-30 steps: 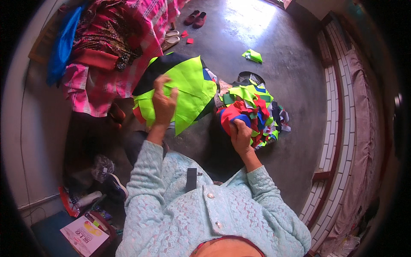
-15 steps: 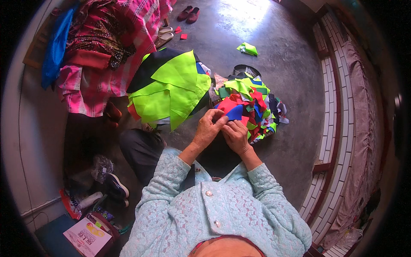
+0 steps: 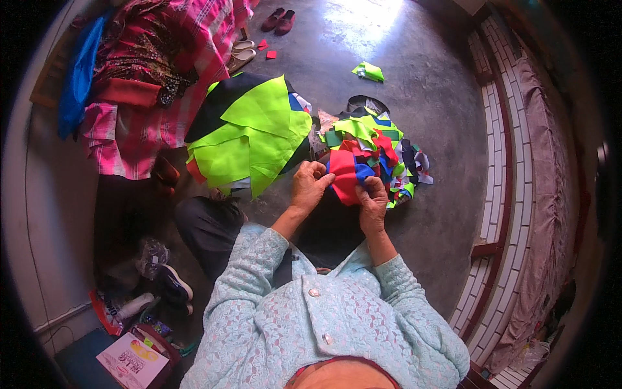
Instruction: The person sits on the floor and assembles a colorful fabric decoration by attaching various colored fabric pieces to a central structure. They pick up pieces from a pile, fold or align them, and attach them to the growing object. The person also briefly adjusts a bedsheet at the end.
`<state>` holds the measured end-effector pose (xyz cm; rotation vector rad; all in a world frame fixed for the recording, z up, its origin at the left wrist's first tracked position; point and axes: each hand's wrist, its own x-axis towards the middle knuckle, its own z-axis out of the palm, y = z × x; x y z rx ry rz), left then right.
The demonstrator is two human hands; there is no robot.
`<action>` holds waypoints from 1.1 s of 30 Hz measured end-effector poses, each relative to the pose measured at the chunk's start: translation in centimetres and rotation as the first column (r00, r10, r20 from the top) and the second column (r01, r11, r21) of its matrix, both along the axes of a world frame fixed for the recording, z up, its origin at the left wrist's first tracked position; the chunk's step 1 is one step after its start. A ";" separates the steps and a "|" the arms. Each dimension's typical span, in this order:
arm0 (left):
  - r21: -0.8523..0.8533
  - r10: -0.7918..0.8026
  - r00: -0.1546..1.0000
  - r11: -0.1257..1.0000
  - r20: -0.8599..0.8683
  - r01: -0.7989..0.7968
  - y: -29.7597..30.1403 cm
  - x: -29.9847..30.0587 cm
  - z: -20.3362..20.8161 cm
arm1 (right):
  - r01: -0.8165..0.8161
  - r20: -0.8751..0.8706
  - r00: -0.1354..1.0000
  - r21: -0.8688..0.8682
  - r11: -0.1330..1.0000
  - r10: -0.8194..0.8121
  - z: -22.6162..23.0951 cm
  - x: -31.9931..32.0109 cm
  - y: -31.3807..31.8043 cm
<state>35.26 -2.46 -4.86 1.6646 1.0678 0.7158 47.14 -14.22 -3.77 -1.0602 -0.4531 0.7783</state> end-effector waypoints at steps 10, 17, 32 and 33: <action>-0.506 0.043 0.925 0.846 0.378 0.168 -1.3 -1.8 1.2 | -0.016 -0.160 0.987 0.018 1.000 0.018 0.7 0.5 -1.0; -0.647 0.136 0.879 0.729 0.456 0.224 -2.5 -2.8 2.4 | -0.190 -0.114 0.979 -0.207 0.960 0.170 3.2 -0.5 -2.0; -0.310 0.108 0.944 0.951 0.312 -0.007 0.1 0.2 -0.8 | -0.142 0.163 0.963 -0.377 0.915 0.216 2.4 -0.3 -0.8; -0.318 0.124 0.916 0.948 0.381 0.004 0.0 0.1 -0.5 | -0.168 0.087 0.974 -0.340 0.925 0.209 2.5 -0.1 -0.8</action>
